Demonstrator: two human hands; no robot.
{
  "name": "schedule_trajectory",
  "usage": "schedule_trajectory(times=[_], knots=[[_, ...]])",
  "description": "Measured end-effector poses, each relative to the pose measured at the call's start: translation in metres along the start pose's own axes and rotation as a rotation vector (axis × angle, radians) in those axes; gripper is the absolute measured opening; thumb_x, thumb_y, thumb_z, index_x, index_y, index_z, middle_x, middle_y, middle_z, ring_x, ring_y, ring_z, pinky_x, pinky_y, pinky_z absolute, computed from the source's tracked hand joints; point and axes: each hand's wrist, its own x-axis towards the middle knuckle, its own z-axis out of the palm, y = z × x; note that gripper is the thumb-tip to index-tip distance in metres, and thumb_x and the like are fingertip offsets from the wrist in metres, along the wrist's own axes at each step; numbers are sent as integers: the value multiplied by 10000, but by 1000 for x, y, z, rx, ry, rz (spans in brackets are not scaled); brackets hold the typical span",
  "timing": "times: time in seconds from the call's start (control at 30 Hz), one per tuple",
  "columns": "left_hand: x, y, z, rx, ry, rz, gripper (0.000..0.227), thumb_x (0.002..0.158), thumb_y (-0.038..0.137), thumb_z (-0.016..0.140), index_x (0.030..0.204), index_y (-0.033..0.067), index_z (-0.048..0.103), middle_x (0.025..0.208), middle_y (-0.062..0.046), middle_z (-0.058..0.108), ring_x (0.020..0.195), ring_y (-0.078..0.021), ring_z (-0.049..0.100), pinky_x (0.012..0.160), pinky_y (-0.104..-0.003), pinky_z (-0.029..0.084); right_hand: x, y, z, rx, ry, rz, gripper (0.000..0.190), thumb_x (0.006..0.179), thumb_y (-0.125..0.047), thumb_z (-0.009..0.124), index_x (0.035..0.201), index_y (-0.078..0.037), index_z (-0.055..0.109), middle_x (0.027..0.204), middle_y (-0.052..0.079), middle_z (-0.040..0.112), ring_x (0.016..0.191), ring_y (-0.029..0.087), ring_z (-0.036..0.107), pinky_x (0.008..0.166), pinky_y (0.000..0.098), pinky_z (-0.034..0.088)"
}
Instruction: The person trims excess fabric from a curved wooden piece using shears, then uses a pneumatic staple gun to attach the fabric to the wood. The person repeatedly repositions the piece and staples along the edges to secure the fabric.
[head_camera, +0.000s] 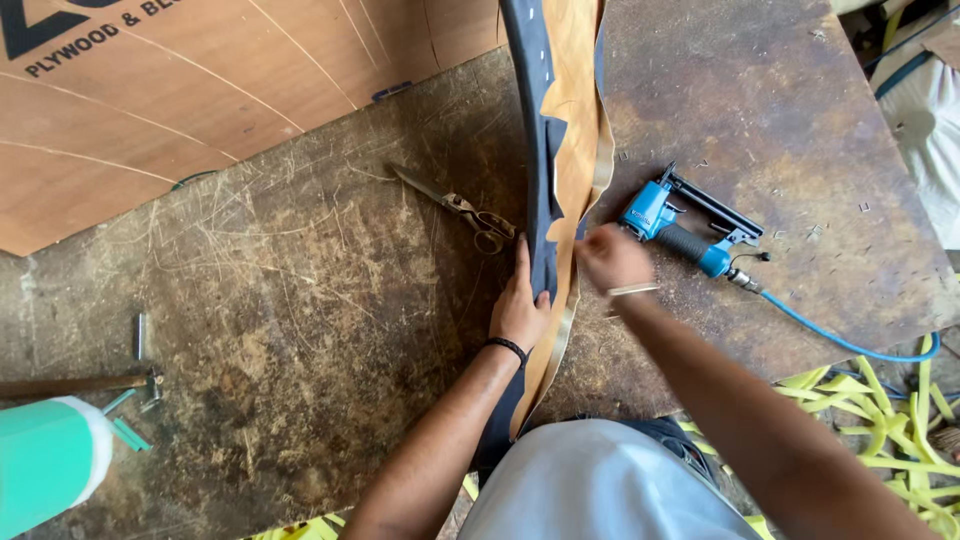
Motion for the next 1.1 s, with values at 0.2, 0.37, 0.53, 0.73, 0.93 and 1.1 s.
schedule_trajectory(times=[0.2,0.37,0.53,0.73,0.93,1.1], knots=[[-2,-12,6,31,6,-59,1076,889,104,688,1626,337,-60,1466,-213,546,1146,-435,654,939,-502,554,32,84,-73,-594,127,-80,838,717,-365,905,1374,-69,479,1171,234,640,989,398,675,798,489,578],[-13,-6,16,22,111,115,1058,877,87,689,1627,320,-20,1506,-208,518,1206,-420,631,940,-482,571,48,101,-73,-465,-50,-50,816,817,-181,777,1526,-116,379,1111,186,710,965,363,709,790,478,589],[-7,0,11,95,34,-6,1054,890,104,677,1628,328,-40,1501,-184,511,1197,-415,633,945,-501,559,15,63,-89,-126,-266,-174,503,758,-325,887,1175,-100,719,990,122,789,874,220,736,801,394,575],[-10,-3,12,80,33,27,1057,894,83,657,1619,310,-78,1546,-218,454,1188,-437,634,938,-501,568,-25,36,-79,-161,-358,-295,337,811,-367,825,990,-84,786,759,128,768,658,261,752,681,394,606],[-6,-10,9,131,-33,-27,1074,921,104,656,1609,264,-153,1587,-224,400,1165,-426,655,941,-494,578,-28,28,-71,-208,-385,-335,361,739,-373,837,955,-93,765,732,143,757,641,285,752,647,413,604],[-11,-15,14,72,-36,46,1204,833,44,743,1595,222,-171,1612,-247,333,1249,-429,597,994,-476,549,-45,35,-67,-266,-425,-294,343,772,-412,838,884,-93,781,725,146,758,653,281,753,682,405,612]])
